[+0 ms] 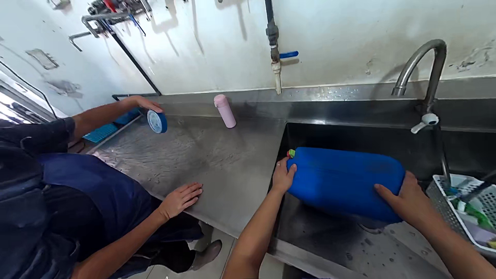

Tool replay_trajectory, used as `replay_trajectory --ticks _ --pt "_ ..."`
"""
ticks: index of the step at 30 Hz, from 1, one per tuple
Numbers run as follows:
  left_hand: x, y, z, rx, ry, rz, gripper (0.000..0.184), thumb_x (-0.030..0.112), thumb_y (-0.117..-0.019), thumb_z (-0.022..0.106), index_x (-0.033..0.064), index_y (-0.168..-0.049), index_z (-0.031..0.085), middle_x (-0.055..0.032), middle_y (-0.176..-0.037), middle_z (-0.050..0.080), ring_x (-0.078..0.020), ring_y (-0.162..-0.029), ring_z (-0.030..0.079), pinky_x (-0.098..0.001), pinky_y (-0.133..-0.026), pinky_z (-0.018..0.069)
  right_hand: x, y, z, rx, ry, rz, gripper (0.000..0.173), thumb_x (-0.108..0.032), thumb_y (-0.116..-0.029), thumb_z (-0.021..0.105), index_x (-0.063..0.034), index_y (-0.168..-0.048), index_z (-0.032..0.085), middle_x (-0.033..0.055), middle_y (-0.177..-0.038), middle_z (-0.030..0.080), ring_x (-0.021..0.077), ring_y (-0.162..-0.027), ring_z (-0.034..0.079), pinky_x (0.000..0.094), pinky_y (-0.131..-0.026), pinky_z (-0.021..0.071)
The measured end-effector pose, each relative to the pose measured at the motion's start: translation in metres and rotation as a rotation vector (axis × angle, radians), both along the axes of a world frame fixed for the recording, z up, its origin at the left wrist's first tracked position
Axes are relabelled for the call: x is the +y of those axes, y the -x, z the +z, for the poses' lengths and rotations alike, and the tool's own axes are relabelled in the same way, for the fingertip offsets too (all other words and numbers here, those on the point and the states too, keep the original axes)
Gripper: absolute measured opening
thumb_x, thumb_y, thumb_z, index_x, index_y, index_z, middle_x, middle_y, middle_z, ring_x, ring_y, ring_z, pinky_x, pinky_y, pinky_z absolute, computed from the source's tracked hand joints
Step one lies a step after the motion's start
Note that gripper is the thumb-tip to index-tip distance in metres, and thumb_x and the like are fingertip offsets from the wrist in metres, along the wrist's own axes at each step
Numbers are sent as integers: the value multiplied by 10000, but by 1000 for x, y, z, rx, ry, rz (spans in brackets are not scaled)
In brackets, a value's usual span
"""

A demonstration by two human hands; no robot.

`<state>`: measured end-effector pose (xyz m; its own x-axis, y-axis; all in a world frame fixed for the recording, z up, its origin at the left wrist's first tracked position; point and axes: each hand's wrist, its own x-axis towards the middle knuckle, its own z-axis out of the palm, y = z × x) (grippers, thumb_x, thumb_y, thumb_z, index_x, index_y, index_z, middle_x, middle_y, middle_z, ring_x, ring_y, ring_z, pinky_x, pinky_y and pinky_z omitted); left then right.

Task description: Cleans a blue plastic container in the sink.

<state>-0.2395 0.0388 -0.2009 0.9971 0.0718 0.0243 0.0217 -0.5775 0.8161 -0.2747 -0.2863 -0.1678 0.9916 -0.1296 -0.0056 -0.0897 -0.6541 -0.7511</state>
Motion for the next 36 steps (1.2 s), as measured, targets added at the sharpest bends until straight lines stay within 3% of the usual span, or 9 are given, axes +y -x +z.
replay_trajectory --ticks 6,14,27,36 --pt "2 1 5 -20 10 -12 482 214 -1091 398 -60 -1483 454 -305 -1508 456 -403 -1411 459 -523 -1175 362 2 0 -2 -33 -16 1 1033 -426 -857 701 135 -1552 182 456 -1453 391 607 -1317 456 740 -1039 363" --pt "3 1 5 0 -14 2 497 250 -1086 430 -42 -1487 458 -288 -1509 465 -390 -1409 468 -518 -1176 364 1 1 -2 -46 7 32 1078 -459 -836 673 159 -1552 156 466 -1477 355 607 -1347 429 724 -1069 351" --pt "2 0 3 -29 0 17 498 243 -1076 454 -54 -1476 471 -298 -1493 480 -399 -1399 479 -518 -1170 374 2 1 5 2 12 48 1041 -412 -879 664 165 -1557 124 468 -1514 298 594 -1392 380 691 -1111 325" --pt "3 -7 5 -1 5 9 498 251 -1079 452 -35 -1487 466 -285 -1506 472 -391 -1403 476 -526 -1166 374 2 -5 12 46 27 49 1013 -393 -901 663 157 -1559 124 450 -1523 306 567 -1388 407 665 -1115 342"
